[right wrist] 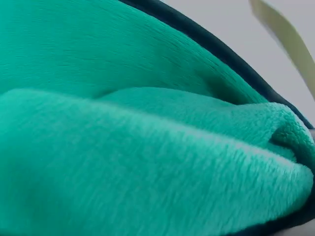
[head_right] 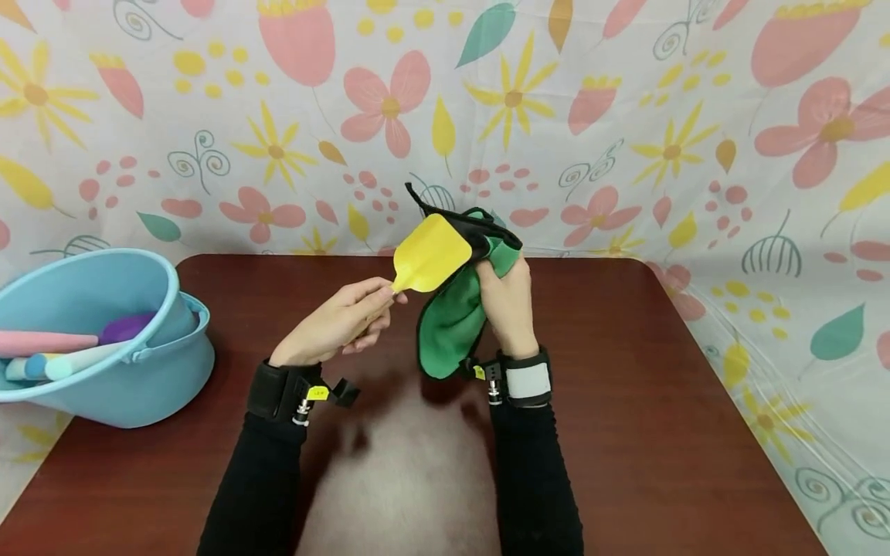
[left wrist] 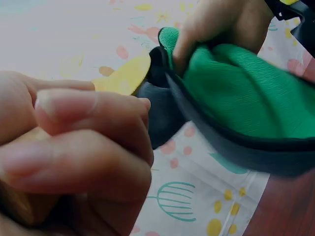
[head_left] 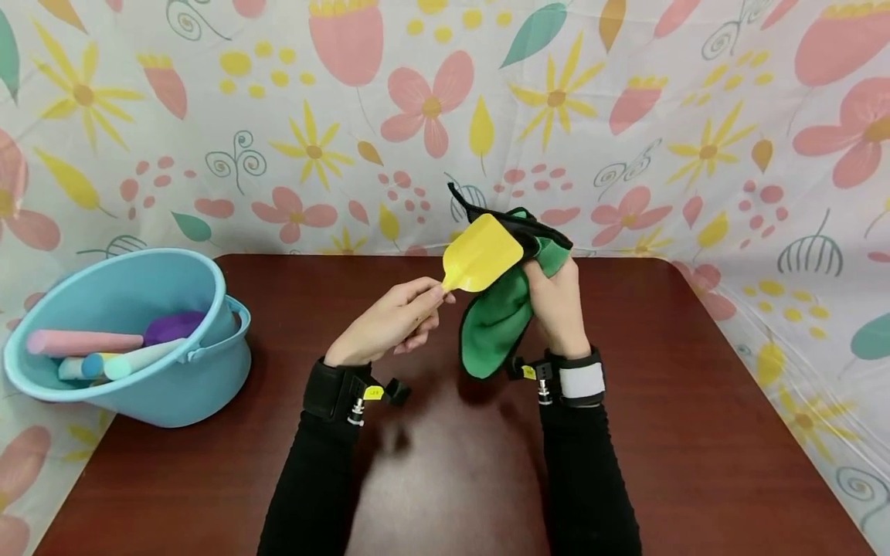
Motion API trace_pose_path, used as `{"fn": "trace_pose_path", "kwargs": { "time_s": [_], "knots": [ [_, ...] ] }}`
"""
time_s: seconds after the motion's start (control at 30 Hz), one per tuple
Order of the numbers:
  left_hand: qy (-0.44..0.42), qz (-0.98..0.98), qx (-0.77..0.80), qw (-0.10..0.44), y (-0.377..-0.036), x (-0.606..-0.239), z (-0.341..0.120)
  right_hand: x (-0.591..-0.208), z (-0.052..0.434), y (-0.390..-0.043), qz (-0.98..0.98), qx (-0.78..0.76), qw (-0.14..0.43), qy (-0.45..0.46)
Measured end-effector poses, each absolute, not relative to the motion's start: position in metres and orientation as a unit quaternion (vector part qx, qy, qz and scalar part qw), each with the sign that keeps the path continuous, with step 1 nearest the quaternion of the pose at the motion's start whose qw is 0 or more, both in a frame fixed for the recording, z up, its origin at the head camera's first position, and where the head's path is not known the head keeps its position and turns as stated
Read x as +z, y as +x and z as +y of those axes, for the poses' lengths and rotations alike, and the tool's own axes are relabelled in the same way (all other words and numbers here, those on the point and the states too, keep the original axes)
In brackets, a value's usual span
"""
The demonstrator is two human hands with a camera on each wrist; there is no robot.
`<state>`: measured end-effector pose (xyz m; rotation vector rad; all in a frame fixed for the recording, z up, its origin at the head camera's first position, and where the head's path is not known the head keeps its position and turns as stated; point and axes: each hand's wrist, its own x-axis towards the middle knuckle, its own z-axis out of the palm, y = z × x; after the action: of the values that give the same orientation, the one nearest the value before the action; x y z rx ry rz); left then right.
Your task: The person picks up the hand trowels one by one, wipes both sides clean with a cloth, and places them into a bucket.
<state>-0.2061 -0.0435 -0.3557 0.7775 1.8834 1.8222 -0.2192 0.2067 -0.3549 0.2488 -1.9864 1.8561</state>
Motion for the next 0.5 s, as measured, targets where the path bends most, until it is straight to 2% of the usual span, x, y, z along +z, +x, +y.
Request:
{"fn": "trace_pose_path", "kwargs": {
  "time_s": [0.13, 0.27, 0.4, 0.5],
  "knots": [
    [0.293, 0.656, 0.662, 0.214, -0.205, -0.356, -0.043, -0.354, 0.197, -0.216, -0.553, 0.817, 0.079, 0.141],
    [0.312, 0.645, 0.66, 0.226, -0.206, -0.357, -0.043, -0.354, 0.19, -0.212, -0.448, 0.873, -0.035, 0.188],
    [0.321, 0.648, 0.65, 0.233, -0.208, -0.359, -0.043, -0.355, 0.186, -0.211, -0.368, 0.899, -0.099, 0.217],
    [0.317, 0.662, 0.64, 0.229, -0.21, -0.36, -0.044, -0.354, 0.184, -0.21, -0.325, 0.911, -0.122, 0.224]
  ]
}}
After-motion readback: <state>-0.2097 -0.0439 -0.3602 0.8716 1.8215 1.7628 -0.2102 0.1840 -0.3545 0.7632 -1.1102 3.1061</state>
